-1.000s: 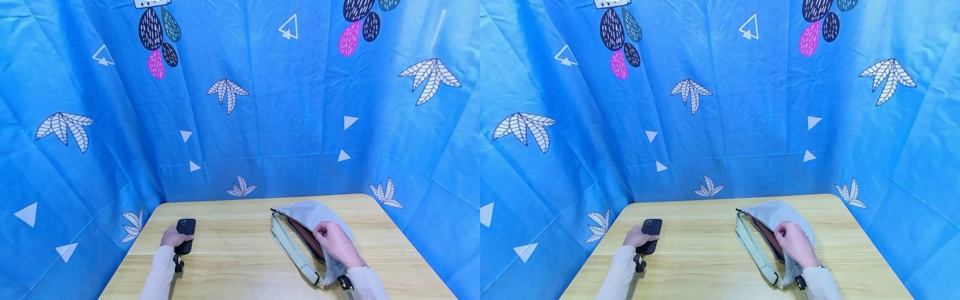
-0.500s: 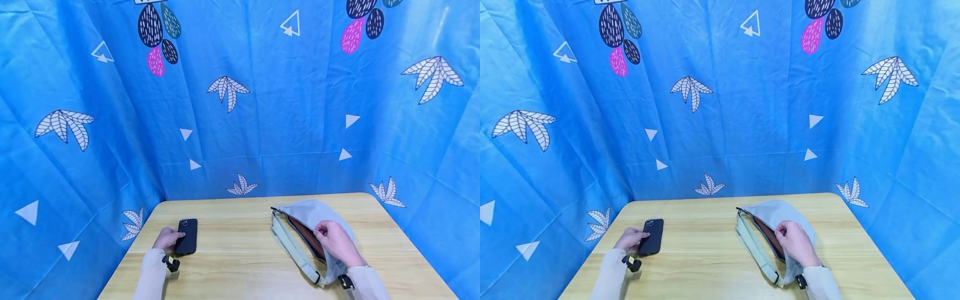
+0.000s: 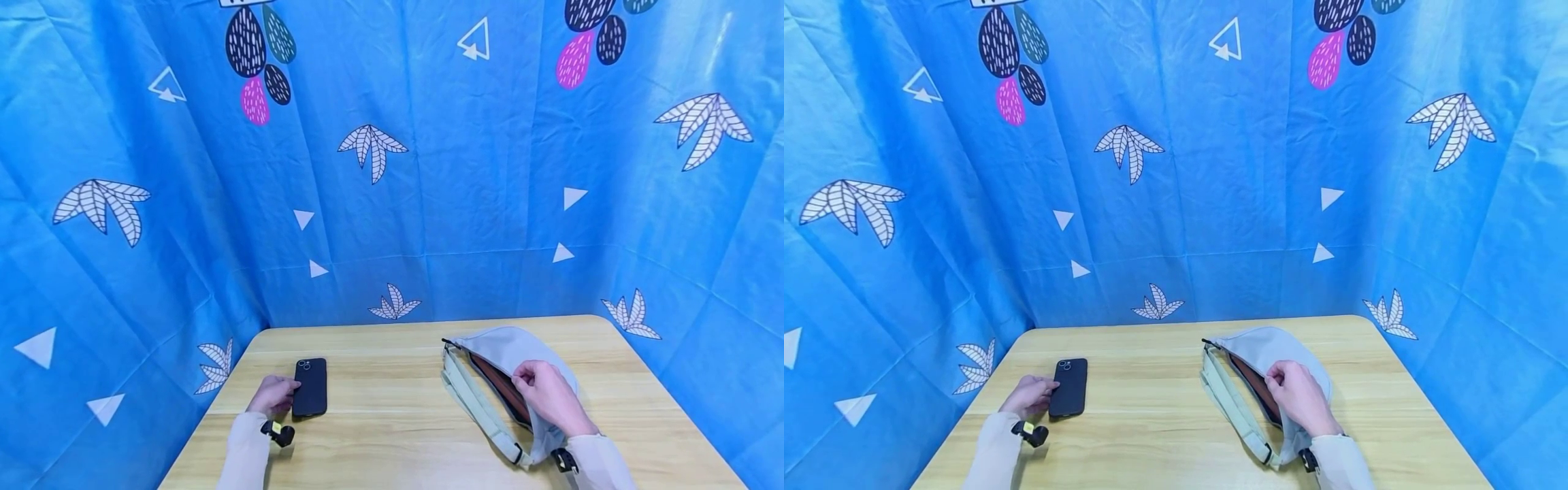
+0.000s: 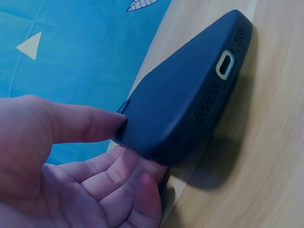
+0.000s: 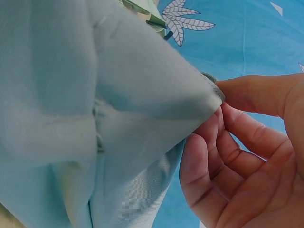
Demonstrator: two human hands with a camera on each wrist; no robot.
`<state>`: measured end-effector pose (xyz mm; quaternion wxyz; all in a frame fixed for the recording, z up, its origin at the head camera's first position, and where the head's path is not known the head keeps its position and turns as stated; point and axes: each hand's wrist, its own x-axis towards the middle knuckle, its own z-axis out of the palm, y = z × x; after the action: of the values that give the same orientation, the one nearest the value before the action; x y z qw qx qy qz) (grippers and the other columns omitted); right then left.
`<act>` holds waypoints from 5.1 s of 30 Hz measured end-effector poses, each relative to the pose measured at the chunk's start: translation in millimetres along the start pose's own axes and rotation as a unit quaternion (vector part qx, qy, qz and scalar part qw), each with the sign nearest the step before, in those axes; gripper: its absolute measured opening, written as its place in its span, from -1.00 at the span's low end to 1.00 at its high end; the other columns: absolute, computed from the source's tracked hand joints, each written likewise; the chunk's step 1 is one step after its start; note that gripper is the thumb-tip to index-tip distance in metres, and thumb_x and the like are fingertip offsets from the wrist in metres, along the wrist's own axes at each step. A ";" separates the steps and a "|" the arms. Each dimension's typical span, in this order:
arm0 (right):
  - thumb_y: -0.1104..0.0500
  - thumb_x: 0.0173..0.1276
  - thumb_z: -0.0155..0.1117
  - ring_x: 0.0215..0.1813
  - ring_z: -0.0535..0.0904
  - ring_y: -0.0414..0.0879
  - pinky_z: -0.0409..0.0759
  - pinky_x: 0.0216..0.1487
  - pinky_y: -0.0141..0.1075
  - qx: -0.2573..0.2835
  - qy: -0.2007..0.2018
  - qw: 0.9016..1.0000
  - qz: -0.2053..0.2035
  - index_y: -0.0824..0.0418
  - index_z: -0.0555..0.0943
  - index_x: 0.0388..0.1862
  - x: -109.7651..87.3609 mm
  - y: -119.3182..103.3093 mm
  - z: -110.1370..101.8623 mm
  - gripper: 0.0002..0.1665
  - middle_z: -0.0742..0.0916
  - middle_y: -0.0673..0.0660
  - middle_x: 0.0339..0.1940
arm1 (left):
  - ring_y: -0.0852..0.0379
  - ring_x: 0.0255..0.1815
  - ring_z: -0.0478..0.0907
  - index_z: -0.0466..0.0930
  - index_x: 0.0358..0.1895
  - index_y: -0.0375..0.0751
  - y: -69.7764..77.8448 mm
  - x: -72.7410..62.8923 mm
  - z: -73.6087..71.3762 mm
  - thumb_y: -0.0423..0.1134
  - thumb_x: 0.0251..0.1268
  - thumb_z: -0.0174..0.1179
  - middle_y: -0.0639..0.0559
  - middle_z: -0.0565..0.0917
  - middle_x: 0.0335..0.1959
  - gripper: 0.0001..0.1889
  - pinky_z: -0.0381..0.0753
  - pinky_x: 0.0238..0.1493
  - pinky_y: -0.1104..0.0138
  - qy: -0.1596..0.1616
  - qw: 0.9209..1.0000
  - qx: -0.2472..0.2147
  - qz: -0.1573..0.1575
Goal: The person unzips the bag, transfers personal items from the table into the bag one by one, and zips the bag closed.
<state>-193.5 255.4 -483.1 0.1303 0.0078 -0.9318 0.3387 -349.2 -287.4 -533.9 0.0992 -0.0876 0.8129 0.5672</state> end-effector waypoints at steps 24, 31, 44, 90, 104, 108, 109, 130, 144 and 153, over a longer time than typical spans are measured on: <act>0.31 0.36 0.32 -0.40 0.52 -0.21 0.51 -0.38 -0.43 -0.001 -0.001 1.000 0.006 0.19 0.72 -0.36 0.7 0.9 -0.2 -0.90 0.72 -0.02 -0.47 | 0.24 -0.55 0.53 0.48 0.17 -0.54 -1.4 -5.5 7.4 -0.29 0.44 0.22 0.06 0.60 -0.47 -0.60 0.58 -0.44 0.42 -0.053 0.996 -0.071 -0.004; 0.31 0.36 0.32 -0.40 0.51 -0.22 0.50 -0.38 -0.43 -0.001 -0.001 1.000 0.005 0.19 0.72 -0.36 0.3 0.3 -0.6 -0.90 0.72 -0.02 -0.47 | 0.23 -0.48 0.56 0.37 0.33 -0.59 -2.6 -3.3 13.0 -0.27 0.46 0.21 0.03 0.60 -0.38 -0.46 0.58 -0.40 0.44 -0.062 0.995 -0.074 -0.005; 0.31 0.36 0.32 -0.41 0.50 -0.21 0.49 -0.39 -0.43 -0.002 -0.002 1.000 0.008 0.19 0.72 -0.36 0.8 0.8 0.1 -0.90 0.71 -0.02 -0.47 | 0.27 -0.48 0.54 0.35 0.37 -0.54 -1.1 -3.0 21.0 -0.22 0.45 0.24 0.06 0.57 -0.36 -0.41 0.57 -0.42 0.47 -0.081 0.993 -0.089 -0.011; 0.34 0.32 0.31 -0.43 0.50 -0.24 0.51 -0.40 -0.44 0.001 0.008 1.000 -0.002 0.19 0.71 -0.39 0.5 -1.1 -2.1 -0.88 0.71 -0.02 -0.49 | 0.28 -0.40 0.57 0.56 0.08 -0.24 8.1 -6.3 65.6 -0.24 0.47 0.23 0.17 0.68 -0.39 -0.76 0.58 -0.32 0.49 -0.153 0.975 -0.162 0.007; 0.34 0.33 0.31 -0.42 0.52 -0.23 0.52 -0.39 -0.44 0.003 0.007 1.000 0.001 0.19 0.71 -0.38 0.3 -2.3 -1.5 -0.89 0.72 -0.01 -0.47 | 0.29 -0.37 0.62 0.52 0.09 -0.25 12.4 -5.0 79.9 -0.23 0.48 0.22 0.19 0.71 -0.37 -0.75 0.60 -0.31 0.50 -0.158 0.973 -0.171 0.008; 0.34 0.32 0.32 -0.43 0.51 -0.24 0.51 -0.39 -0.45 0.001 0.010 1.000 -0.003 0.19 0.71 -0.39 0.5 -1.8 -1.3 -0.89 0.71 -0.02 -0.49 | 0.29 -0.37 0.62 0.52 0.12 -0.29 13.7 -5.8 84.8 -0.24 0.48 0.22 0.19 0.70 -0.36 -0.73 0.60 -0.31 0.51 -0.160 0.971 -0.176 0.008; 0.34 0.32 0.32 -0.43 0.50 -0.24 0.51 -0.39 -0.45 0.001 0.011 1.000 -0.004 0.19 0.71 -0.39 0.5 -1.7 -1.3 -0.89 0.70 -0.02 -0.49 | 0.29 -0.38 0.62 0.52 0.13 -0.31 14.0 -6.3 86.2 -0.25 0.48 0.22 0.19 0.69 -0.36 -0.71 0.60 -0.31 0.51 -0.161 0.971 -0.177 0.008; 0.33 0.33 0.31 -0.41 0.53 -0.21 0.52 -0.39 -0.43 0.001 0.000 1.000 0.011 0.19 0.72 -0.36 0.0 -1.7 -2.4 -0.90 0.73 -0.01 -0.46 | 0.28 -0.38 0.61 0.42 0.21 -0.37 20.5 -12.5 110.3 -0.23 0.47 0.24 0.18 0.68 -0.35 -0.60 0.59 -0.30 0.51 -0.174 0.964 -0.198 0.005; 0.33 0.32 0.31 -0.41 0.53 -0.23 0.52 -0.38 -0.43 -0.003 0.014 1.000 -0.003 0.19 0.72 -0.38 1.0 -0.7 -1.1 -0.89 0.73 -0.01 -0.46 | 0.30 -0.41 0.62 0.51 0.06 -0.28 28.6 -18.0 127.0 -0.25 0.48 0.22 0.18 0.68 -0.38 -0.77 0.58 -0.30 0.50 -0.191 0.960 -0.206 0.011; 0.33 0.33 0.32 -0.42 0.51 -0.23 0.50 -0.38 -0.44 -0.001 0.009 1.000 0.000 0.19 0.72 -0.38 -0.1 -0.8 -1.2 -0.89 0.70 -0.03 -0.49 | 0.31 -0.42 0.61 0.54 0.02 -0.25 32.9 -20.6 141.5 -0.26 0.46 0.23 0.21 0.66 -0.40 -0.80 0.57 -0.28 0.49 -0.206 0.956 -0.206 0.019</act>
<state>-193.1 255.5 -481.7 0.1386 0.0043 -0.9310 0.3376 -328.9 -142.6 -546.4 0.2338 0.0281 0.6417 0.7299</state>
